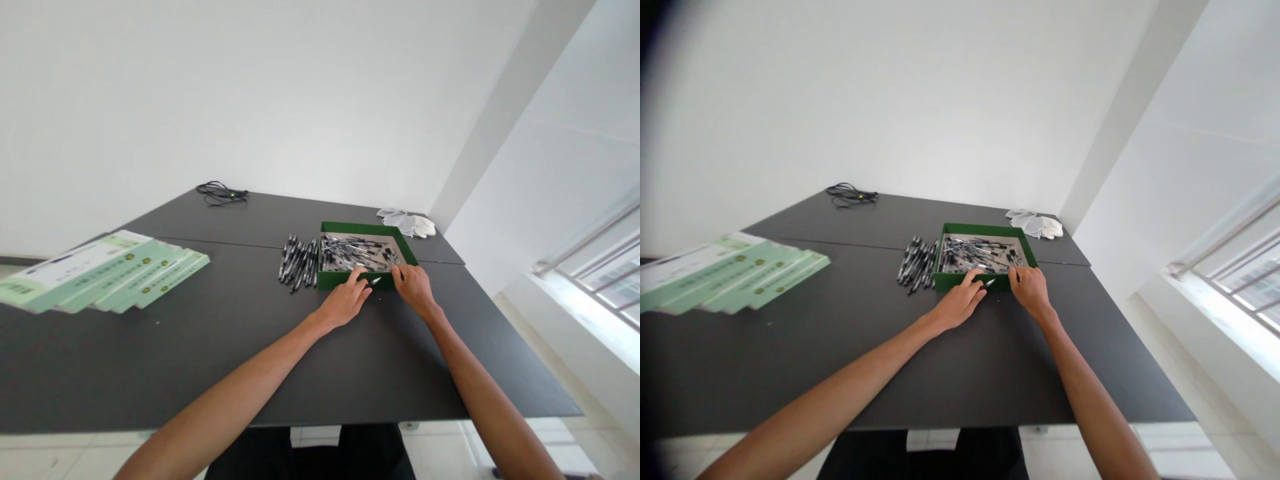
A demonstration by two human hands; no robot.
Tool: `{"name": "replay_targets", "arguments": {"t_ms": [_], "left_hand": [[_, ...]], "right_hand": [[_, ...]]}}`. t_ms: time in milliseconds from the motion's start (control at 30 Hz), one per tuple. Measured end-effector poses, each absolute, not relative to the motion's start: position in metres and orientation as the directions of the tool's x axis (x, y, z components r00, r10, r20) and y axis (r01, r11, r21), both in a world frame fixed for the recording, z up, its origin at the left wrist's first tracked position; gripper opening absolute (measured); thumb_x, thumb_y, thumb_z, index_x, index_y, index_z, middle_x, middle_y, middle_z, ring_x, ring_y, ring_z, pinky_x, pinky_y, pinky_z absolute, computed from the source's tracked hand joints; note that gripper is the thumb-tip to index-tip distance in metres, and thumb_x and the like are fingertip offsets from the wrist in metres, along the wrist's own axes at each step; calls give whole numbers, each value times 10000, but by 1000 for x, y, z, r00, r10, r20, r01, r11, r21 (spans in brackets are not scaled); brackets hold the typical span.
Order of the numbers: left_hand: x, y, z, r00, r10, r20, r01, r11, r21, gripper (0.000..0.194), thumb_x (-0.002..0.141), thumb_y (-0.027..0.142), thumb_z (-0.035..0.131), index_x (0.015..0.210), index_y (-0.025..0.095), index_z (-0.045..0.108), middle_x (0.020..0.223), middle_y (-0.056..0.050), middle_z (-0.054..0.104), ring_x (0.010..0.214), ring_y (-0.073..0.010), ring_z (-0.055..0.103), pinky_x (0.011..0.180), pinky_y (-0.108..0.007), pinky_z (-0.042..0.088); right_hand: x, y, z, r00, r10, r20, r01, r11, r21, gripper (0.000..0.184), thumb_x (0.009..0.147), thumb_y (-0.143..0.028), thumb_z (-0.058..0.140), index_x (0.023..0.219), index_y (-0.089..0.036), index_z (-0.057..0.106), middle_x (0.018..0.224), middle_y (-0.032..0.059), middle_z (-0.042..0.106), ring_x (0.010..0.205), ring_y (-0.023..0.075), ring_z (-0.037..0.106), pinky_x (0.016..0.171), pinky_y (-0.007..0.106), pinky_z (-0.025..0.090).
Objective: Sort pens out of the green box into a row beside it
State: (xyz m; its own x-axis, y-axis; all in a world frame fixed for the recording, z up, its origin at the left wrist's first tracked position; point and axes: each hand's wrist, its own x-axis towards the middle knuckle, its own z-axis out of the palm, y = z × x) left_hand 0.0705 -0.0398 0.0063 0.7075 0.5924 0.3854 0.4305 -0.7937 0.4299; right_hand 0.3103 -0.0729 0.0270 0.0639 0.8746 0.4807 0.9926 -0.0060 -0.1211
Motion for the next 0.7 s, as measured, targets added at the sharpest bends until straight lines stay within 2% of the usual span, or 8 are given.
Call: {"name": "replay_targets", "arguments": {"t_ms": [167,300,367,467,533,700], "left_hand": [[70,-39,6,711,586,388,417,-796,438,438,1124,453,261,1140,171,596,1570,-117,412,930,-213,742,914,-416,608],[71,-38,4,707,588,393,410,-794,449,416,1125,438,274,1129,177,598,1582,-105,405,943,-205,742,928,-406,606],[70,-37,4,707,584,399,405,-796,449,405,1125,428,278,1127,177,596,1580,-102,410,969,-213,741,934,-410,606],[69,-37,4,713,569,410,382,-805,453,414,1125,428,269,1126,172,595,1575,-112,416,1012,-231,737,970,-430,600],[69,-36,5,715,564,414,368,-807,462,423,1125,429,264,1123,168,598,1563,-121,428,1050,-243,732,1007,-441,588],[69,-33,3,715,562,417,349,-803,483,405,1123,418,282,1131,172,604,1562,-120,435,1103,-244,718,1063,-435,566]], "right_hand": [[316,-57,39,79,912,402,960,39,-278,265,988,-286,543,932,-212,791,881,66,797,783,203,691,708,276,429],[319,-20,51,-10,931,364,918,153,-366,207,918,-184,606,991,-175,799,975,69,804,856,197,713,839,276,509],[314,2,55,-77,950,301,924,181,-335,243,902,-148,618,1066,-159,798,1079,90,802,965,209,725,921,283,519],[301,32,54,-151,977,150,958,182,-223,318,895,-123,636,1175,-153,784,1190,116,785,1120,236,712,1007,290,502],[291,49,49,-172,981,91,965,187,-185,334,874,-110,668,1181,-160,790,1228,130,775,1171,255,702,1034,289,487],[280,66,39,-131,989,63,973,141,-182,269,852,-87,673,1065,-166,818,1135,144,798,1090,272,734,965,288,508]]}}
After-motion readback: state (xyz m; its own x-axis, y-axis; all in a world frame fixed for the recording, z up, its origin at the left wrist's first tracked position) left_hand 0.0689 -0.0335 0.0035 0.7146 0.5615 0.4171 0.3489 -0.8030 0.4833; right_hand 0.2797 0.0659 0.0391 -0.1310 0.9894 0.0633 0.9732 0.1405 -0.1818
